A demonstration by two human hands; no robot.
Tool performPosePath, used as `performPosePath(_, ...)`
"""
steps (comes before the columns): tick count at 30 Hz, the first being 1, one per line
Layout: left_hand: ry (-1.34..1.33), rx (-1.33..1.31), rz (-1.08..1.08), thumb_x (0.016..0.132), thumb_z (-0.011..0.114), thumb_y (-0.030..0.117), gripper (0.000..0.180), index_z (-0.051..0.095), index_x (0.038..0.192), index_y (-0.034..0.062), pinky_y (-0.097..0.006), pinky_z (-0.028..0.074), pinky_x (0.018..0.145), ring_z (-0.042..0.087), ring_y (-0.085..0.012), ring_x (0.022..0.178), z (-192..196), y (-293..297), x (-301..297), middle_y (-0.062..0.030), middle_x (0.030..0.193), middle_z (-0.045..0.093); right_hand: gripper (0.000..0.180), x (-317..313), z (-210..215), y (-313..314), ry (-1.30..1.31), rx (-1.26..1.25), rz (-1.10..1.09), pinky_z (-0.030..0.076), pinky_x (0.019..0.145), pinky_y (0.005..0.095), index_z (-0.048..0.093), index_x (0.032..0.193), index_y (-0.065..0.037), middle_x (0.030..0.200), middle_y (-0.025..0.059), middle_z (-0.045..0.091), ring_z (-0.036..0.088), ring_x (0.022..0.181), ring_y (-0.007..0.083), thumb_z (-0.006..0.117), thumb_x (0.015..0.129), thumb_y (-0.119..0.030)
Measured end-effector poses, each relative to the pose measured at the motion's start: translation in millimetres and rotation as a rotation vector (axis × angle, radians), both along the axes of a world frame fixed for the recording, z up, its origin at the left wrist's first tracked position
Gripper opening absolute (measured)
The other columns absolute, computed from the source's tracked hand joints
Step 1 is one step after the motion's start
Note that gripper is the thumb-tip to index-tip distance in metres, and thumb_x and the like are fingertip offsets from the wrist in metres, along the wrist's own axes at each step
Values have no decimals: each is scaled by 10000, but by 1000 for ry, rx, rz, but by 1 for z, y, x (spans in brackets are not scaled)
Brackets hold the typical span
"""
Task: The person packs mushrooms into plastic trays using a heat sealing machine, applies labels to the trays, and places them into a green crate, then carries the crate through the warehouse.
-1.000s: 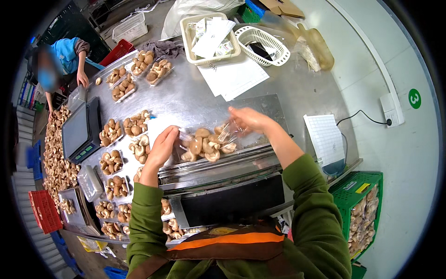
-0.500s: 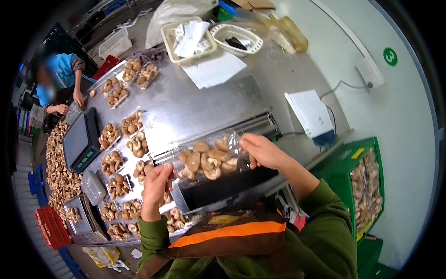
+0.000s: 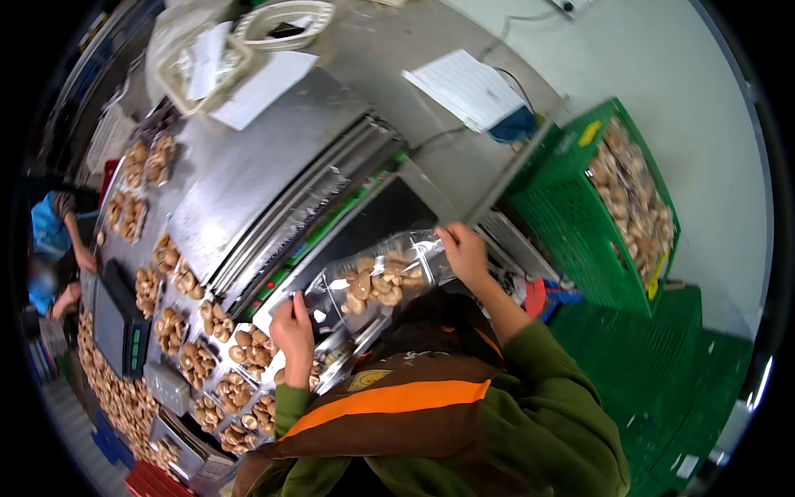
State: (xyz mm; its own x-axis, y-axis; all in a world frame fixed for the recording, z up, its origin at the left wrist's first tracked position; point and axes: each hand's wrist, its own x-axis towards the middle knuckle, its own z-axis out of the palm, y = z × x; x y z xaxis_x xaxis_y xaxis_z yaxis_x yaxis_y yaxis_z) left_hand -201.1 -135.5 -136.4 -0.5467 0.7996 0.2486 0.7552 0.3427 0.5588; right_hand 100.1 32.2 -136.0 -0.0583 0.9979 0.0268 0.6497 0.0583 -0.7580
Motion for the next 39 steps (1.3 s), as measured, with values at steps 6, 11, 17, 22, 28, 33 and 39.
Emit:
performPosePath(6,-131,29,-262,930,642,191,358,494,637,47,-362,397,499,498,-230,533,-34,87,63,-73,630,528,377,-19,-29,-49,1634,-1042,-66,506,892,323,501,1306,-88,1229,72,608,613,1042,169,546,972,-256)
performPosePath(11,-1219,101,-781,968,521,394,335,579,931,66,-340,494,663,589,-194,776,43,71,140,-39,873,590,272,51,-42,-90,831,-1012,803,440,826,257,634,1114,-46,999,11,645,556,900,59,584,901,-208)
performPosePath(17,-1858,-882,-500,954,504,357,321,556,1084,68,-447,480,857,553,-338,1033,193,118,361,-132,1188,544,454,267,103,-75,397,-368,-20,502,874,350,567,1212,-3,1218,178,578,599,1093,240,652,867,-286)
performPosePath(22,-1442,-1416,-1274,970,461,350,488,494,1282,-23,-374,518,904,595,-274,1078,196,141,450,-151,1204,583,948,358,220,-130,-59,290,313,395,1037,453,345,1452,-32,1382,240,449,461,1256,414,767,735,-486)
performPosePath(28,-1601,-1535,-1541,902,611,144,442,476,1293,-14,-322,509,877,587,-232,1078,197,166,589,-150,1230,579,1151,448,244,-179,-263,234,-205,374,1010,519,318,1475,-79,1476,252,321,444,1235,453,860,565,-528)
performPosePath(33,-1357,-1342,-1881,934,583,172,402,497,1294,13,-349,493,921,600,-239,1097,189,190,690,-111,1253,591,1117,497,217,-197,-135,301,-559,382,1038,479,349,1450,-20,1404,235,419,460,1225,414,885,536,-374)
performPosePath(39,152,82,-2465,884,624,365,324,688,999,69,-474,409,998,550,-348,1094,125,256,844,-116,1118,633,995,560,161,-156,-183,230,-1345,436,967,452,417,1412,-18,1193,208,528,524,1112,379,842,562,-311)
